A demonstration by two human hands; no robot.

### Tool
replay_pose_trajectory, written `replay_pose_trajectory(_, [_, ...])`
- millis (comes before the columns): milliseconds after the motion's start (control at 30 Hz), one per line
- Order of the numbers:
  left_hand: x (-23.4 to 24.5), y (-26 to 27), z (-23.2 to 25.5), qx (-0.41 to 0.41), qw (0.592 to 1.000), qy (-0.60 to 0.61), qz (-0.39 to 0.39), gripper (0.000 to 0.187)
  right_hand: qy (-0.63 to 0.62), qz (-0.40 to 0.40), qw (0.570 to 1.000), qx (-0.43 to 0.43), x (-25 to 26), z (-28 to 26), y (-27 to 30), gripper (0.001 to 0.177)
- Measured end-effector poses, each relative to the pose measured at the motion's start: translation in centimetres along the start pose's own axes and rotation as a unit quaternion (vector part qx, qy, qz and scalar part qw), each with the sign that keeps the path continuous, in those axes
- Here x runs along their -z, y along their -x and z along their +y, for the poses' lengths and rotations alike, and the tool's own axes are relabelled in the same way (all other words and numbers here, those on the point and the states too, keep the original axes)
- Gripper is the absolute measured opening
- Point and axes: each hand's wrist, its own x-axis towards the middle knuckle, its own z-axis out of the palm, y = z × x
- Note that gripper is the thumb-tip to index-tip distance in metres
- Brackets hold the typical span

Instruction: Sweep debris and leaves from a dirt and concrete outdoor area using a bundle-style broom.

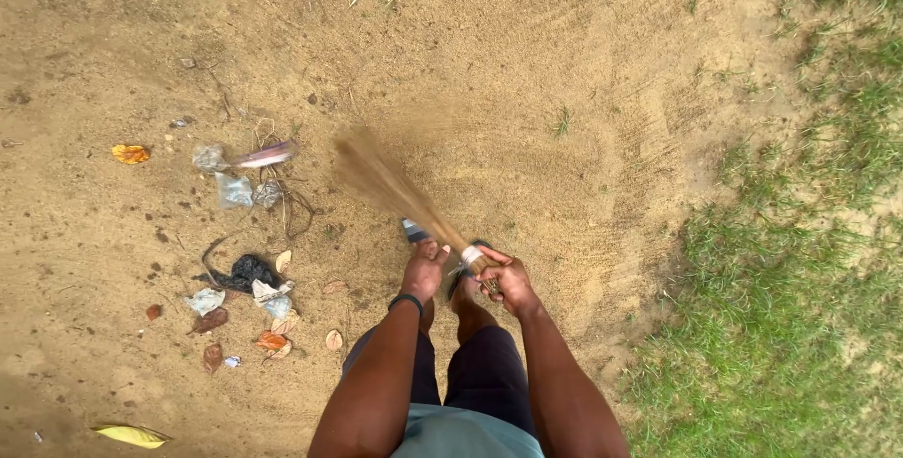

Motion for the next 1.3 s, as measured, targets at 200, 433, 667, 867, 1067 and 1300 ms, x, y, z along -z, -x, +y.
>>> replay_pose_trajectory(200, [1.2,1.8,4.7,0.004,0.998,-0.064,0.02,0.06,-0.101,0.042,0.991,0.075,1.1,0.0,1.3,0.079])
replay_pose_trajectory(433, [1.7,3.7,9.0,0.051,0.996,-0.075,-0.02,0.06,-0.263,0.226,0.928,0.135,7.1,-3.4,-4.3,0.067])
replay_pose_trajectory(667, [0.0,-1.5,2.2,0.024,0.998,-0.024,0.045,0.062,-0.092,0.02,0.994,0.056,3.3,-2.1,-10.5,0.041])
replay_pose_trajectory(867, [0.5,-3.0,5.0,-0.126,0.947,-0.275,0.111,0.053,0.039,-0.093,0.995,0.017,-3.0,-3.7,-7.5,0.064])
replay_pose_trajectory(1067, [-2.4,-4.8,12.1,-0.026,0.996,-0.015,0.084,0.077,-0.06,-0.03,0.996,0.067,4.3,-9.8,-4.1,0.05])
replay_pose_trajectory(1300, [-7.6,-6.4,20.4,-0.054,0.995,0.077,0.015,0.06,-0.175,0.23,0.942,0.168,16.4,-19.7,-5.9,0.057])
